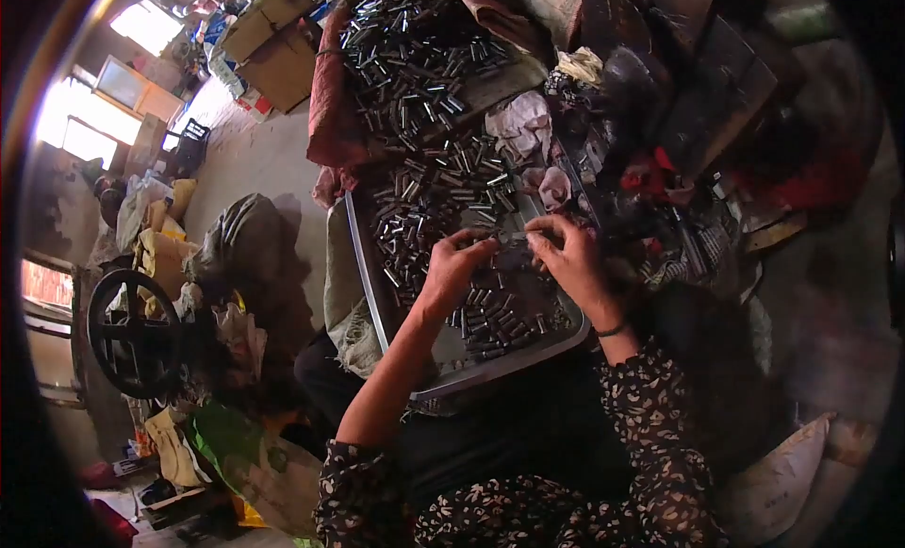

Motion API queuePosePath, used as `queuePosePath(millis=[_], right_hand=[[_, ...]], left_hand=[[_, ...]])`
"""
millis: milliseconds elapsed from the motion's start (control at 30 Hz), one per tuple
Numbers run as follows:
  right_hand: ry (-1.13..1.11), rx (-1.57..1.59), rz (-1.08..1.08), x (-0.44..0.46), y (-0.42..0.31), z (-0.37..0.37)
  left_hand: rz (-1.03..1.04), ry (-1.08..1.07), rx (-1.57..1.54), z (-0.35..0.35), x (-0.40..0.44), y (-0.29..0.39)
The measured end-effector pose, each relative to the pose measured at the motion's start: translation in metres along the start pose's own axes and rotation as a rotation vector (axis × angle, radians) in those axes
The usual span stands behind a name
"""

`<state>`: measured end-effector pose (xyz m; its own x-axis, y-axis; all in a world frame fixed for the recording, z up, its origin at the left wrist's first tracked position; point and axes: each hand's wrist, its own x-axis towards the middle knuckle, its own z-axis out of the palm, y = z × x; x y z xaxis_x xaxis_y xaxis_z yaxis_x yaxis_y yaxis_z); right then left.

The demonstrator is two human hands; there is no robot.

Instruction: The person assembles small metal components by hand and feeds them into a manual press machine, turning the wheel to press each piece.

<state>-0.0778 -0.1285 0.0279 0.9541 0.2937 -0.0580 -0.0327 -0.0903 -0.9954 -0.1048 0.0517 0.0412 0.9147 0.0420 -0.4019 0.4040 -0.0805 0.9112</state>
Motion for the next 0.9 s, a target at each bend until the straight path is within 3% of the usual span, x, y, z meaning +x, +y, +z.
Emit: queuePosePath(millis=[67,100,167,267,400,467,567,767,900], right_hand=[[-0.069,0.081,0.017,0.0,0.002,0.005],[-0.071,0.078,0.019,-0.002,0.001,0.006],[-0.053,0.085,-0.025,-0.003,0.0,0.009],[-0.075,0.152,-0.02,-0.004,-0.001,0.009],[-0.091,0.184,0.002,-0.003,0.003,0.009],[-0.093,0.266,0.055,-0.004,0.0,0.01],[-0.096,0.176,0.011,-0.004,0.0,0.008],[-0.097,0.148,-0.045,-0.002,0.006,0.008],[-0.156,0.127,0.002,-0.003,-0.002,0.009]], left_hand=[[-0.147,-0.073,-0.476,-0.001,-0.007,-0.007],[-0.147,-0.073,-0.48,-0.001,-0.01,-0.011],[0.192,-0.145,-0.18,-0.002,-0.016,-0.019],[0.055,-0.136,-0.339,-0.003,-0.014,-0.031],[0.131,-0.159,-0.261,0.001,-0.02,-0.025],[-0.127,-0.209,-0.745,0.002,-0.024,-0.018],[-0.11,-0.057,-0.635,0.014,-0.028,-0.012],[-0.058,0.048,-0.422,0.016,-0.027,-0.021],[-0.107,-0.02,-0.425,0.008,-0.031,-0.013]])
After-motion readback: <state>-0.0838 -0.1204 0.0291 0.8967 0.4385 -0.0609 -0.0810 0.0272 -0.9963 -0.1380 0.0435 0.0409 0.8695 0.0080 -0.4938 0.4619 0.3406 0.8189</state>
